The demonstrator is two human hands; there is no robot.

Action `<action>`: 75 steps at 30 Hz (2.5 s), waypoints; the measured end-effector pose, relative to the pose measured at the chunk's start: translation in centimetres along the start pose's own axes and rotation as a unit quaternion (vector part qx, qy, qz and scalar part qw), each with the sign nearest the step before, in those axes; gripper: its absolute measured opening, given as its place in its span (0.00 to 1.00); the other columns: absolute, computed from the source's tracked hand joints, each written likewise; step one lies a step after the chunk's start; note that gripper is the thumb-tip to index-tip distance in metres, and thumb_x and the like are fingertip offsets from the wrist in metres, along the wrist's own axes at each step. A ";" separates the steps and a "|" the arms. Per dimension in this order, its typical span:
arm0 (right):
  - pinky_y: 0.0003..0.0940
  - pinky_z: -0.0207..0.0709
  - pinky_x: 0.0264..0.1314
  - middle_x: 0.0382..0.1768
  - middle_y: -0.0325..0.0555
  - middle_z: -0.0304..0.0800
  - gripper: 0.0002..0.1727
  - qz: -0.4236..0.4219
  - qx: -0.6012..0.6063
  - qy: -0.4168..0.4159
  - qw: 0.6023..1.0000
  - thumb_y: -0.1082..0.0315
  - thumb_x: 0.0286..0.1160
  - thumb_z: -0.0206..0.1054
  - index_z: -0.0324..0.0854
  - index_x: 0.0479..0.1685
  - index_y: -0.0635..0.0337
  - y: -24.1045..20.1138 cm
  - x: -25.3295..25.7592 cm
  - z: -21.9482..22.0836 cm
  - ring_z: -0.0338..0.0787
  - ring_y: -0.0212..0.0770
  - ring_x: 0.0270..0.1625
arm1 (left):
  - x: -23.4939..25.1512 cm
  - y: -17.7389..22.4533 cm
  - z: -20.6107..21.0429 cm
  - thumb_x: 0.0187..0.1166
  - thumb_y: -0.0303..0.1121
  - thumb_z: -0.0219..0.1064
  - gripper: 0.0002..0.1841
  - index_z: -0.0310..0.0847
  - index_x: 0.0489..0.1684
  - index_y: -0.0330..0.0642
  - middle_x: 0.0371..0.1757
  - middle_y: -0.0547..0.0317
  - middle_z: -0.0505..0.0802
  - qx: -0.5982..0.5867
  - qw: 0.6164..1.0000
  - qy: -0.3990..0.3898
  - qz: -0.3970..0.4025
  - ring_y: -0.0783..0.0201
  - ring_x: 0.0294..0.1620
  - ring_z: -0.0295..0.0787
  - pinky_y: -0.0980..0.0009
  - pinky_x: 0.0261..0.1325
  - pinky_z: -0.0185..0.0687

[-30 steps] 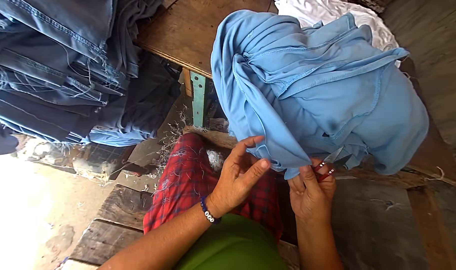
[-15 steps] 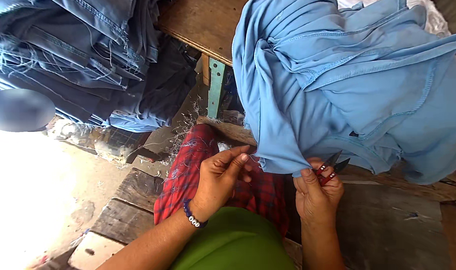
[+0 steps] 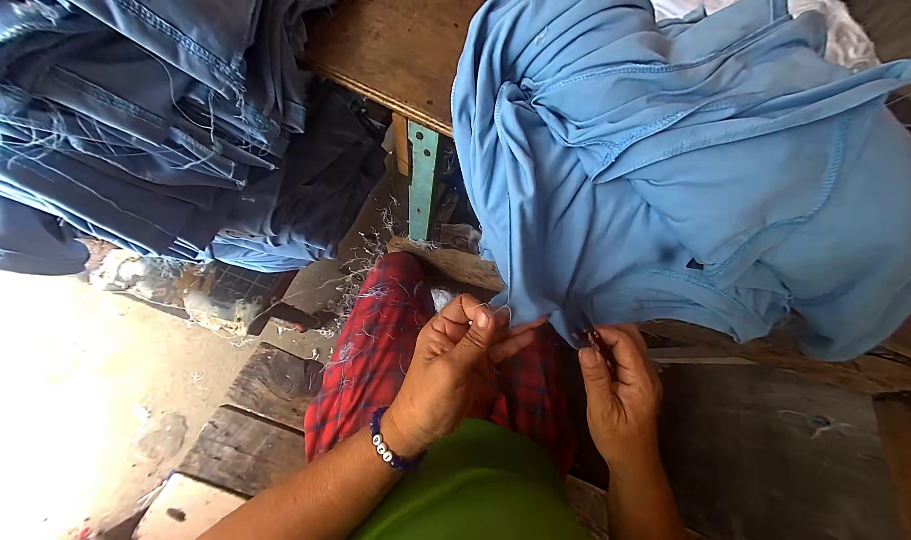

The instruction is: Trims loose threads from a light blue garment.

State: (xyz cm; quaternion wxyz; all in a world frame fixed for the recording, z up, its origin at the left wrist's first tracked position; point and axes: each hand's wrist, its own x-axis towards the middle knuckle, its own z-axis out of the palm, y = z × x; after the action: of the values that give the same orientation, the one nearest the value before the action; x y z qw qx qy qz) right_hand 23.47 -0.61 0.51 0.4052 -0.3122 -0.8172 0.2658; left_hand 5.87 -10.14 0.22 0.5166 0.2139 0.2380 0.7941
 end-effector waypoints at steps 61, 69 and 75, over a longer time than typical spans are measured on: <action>0.14 0.65 0.17 0.09 0.29 0.69 0.15 0.361 0.687 0.027 0.630 0.64 0.86 0.61 0.86 0.30 0.57 -2.6 3.6 0.5 0.70 0.21 0.11 | 2.7 -0.3 -0.1 0.82 0.25 0.68 0.06 0.88 0.43 0.31 0.45 0.44 0.95 0.538 0.700 -0.202 0.424 0.61 0.48 0.94 0.72 0.53 0.88; 0.16 0.66 0.18 0.10 0.29 0.70 0.15 0.336 0.683 0.009 0.648 0.63 0.86 0.61 0.85 0.30 0.56 -2.0 3.4 0.5 0.71 0.22 0.12 | 1.4 -0.5 -1.5 0.86 0.47 0.66 0.14 0.78 0.57 0.48 0.55 0.63 0.86 0.424 0.859 -0.079 0.277 0.73 0.38 0.89 0.74 0.39 0.92; 0.12 0.63 0.19 0.20 0.21 0.75 0.03 0.190 0.460 0.042 0.867 0.61 0.81 0.70 0.84 0.44 0.46 -2.3 2.7 1.8 0.68 0.16 0.17 | 2.8 -1.8 -0.4 0.79 0.25 0.71 0.06 0.90 0.40 0.29 0.42 0.53 0.96 0.391 0.882 -0.086 0.249 0.71 0.48 0.92 0.75 0.55 0.89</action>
State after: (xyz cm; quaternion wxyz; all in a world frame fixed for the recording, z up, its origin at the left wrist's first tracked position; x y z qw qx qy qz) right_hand 20.02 -0.47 2.47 0.4786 -0.2506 -0.5096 0.6697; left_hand 5.89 -6.98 -0.87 0.1947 0.5183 0.4230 0.7172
